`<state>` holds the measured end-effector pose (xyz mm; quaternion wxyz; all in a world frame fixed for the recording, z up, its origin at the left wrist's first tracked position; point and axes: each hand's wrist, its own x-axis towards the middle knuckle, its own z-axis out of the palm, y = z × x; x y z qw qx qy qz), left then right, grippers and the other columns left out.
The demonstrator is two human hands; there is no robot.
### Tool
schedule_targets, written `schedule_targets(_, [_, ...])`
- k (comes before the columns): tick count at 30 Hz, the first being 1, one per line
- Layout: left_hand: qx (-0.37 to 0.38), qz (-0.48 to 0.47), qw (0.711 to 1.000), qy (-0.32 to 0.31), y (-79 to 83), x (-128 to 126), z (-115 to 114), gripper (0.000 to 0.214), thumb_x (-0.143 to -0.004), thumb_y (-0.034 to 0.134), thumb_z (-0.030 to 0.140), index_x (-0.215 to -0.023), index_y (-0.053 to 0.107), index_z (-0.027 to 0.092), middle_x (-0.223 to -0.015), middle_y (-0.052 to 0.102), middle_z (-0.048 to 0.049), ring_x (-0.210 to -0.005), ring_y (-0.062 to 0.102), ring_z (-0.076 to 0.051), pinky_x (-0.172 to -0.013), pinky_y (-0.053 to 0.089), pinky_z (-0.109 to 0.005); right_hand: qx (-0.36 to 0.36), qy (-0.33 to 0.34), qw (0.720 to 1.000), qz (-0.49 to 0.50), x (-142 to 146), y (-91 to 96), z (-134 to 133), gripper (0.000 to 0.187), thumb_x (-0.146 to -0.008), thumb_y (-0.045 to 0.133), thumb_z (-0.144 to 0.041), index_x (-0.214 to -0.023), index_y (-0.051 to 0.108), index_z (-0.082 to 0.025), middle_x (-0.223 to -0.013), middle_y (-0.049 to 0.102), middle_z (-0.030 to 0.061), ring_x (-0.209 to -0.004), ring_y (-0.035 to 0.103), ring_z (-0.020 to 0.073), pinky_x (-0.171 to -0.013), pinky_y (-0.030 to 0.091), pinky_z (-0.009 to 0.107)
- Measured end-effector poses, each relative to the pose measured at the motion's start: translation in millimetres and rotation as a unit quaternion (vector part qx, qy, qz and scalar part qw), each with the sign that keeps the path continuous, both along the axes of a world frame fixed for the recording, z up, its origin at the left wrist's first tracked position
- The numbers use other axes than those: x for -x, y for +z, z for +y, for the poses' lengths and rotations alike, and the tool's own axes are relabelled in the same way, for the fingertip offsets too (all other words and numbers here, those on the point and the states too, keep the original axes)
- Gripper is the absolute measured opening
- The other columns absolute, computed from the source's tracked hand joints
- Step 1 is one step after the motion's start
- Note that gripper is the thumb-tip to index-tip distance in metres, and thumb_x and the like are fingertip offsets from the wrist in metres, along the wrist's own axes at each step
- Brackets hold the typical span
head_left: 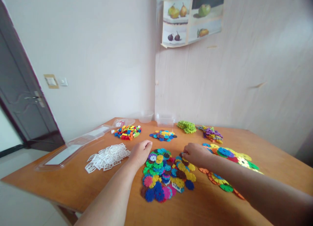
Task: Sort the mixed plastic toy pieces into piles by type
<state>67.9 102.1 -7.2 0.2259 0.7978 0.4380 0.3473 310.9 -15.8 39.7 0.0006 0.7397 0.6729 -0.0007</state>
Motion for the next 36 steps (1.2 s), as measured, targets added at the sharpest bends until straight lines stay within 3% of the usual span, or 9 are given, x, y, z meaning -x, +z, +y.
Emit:
schedule_targets(5, [-0.024,0.015,1.000,-0.009,-3.4,1,3,0.037,-0.092,0.042,0.046,-0.093,0.069,0.021,-0.088,0.072,-0.0042,-0.084,0.063,-0.018,-0.073,0.042,-0.025,-0.048,0.001,0.998,0.029,-6,4.0,17,0.029,-0.085,0.047,-0.029,-0.085,0.073,-0.017,-0.092,0.072,0.0126,-0.084,0.064,0.0232,-0.063,0.040,0.028])
schedule_targets(9, [-0.025,0.015,1.000,-0.010,-4.7,2,3,0.035,-0.092,0.043,0.046,-0.089,0.068,0.021,-0.086,0.071,-0.0034,-0.081,0.062,-0.017,-0.069,0.041,-0.024,-0.111,-0.038,0.976,0.184,-10,1.8,49,0.014,-0.078,0.055,-0.023,-0.078,0.068,-0.017,-0.078,0.070,0.0062,-0.075,0.061,0.0173,-0.060,0.038,0.024])
schedule_targets(15, [-0.026,0.013,1.000,-0.012,-4.5,2,2,0.033,-0.092,0.043,0.043,-0.090,0.068,0.023,-0.086,0.071,-0.0018,-0.081,0.063,-0.017,-0.070,0.042,-0.024,-0.083,-0.107,0.944,0.302,-1,-5.3,99,0.010,-0.079,0.055,-0.019,-0.074,0.063,-0.015,-0.066,0.066,0.0050,-0.056,0.058,0.0129,-0.051,0.041,0.022])
schedule_targets(20, [-0.018,0.007,1.000,-0.008,-3.7,2,1,0.032,-0.091,0.043,0.043,-0.089,0.068,0.023,-0.081,0.070,-0.0004,-0.077,0.062,-0.016,-0.069,0.042,-0.024,-0.073,-0.110,0.927,0.350,7,-2.5,116,0.006,-0.080,0.059,-0.019,-0.075,0.061,-0.019,-0.069,0.067,0.0055,-0.061,0.062,0.0145,-0.056,0.048,0.024])
schedule_targets(28, [-0.013,0.004,1.000,-0.011,-5.6,1,3,0.030,-0.090,0.046,0.042,-0.090,0.068,0.023,-0.084,0.071,-0.0005,-0.077,0.062,-0.016,-0.069,0.042,-0.024,0.000,-0.082,0.932,0.354,-9,2.8,99,0.007,-0.078,0.056,-0.015,-0.072,0.057,-0.015,-0.067,0.064,0.0049,-0.059,0.058,0.0119,-0.051,0.044,0.020])
schedule_targets(32, [-0.015,0.004,1.000,-0.009,-7.1,0,5,0.031,-0.090,0.046,0.043,-0.091,0.068,0.022,-0.084,0.071,-0.0006,-0.078,0.062,-0.016,-0.069,0.042,-0.024,0.066,-0.034,0.941,0.331,-19,9.1,75,0.002,-0.070,0.063,-0.015,-0.070,0.062,-0.016,-0.059,0.062,0.0008,-0.055,0.057,0.0125,-0.047,0.038,0.020])
schedule_targets(36, [-0.023,0.006,1.000,-0.013,-8.0,0,7,0.030,-0.090,0.045,0.042,-0.092,0.068,0.023,-0.085,0.071,-0.0004,-0.078,0.062,-0.016,-0.072,0.044,-0.025,0.131,0.047,0.955,0.262,-28,15.3,51,0.010,-0.068,0.068,-0.024,-0.073,0.064,-0.017,-0.063,0.064,0.0003,-0.058,0.058,0.0134,-0.050,0.039,0.021])
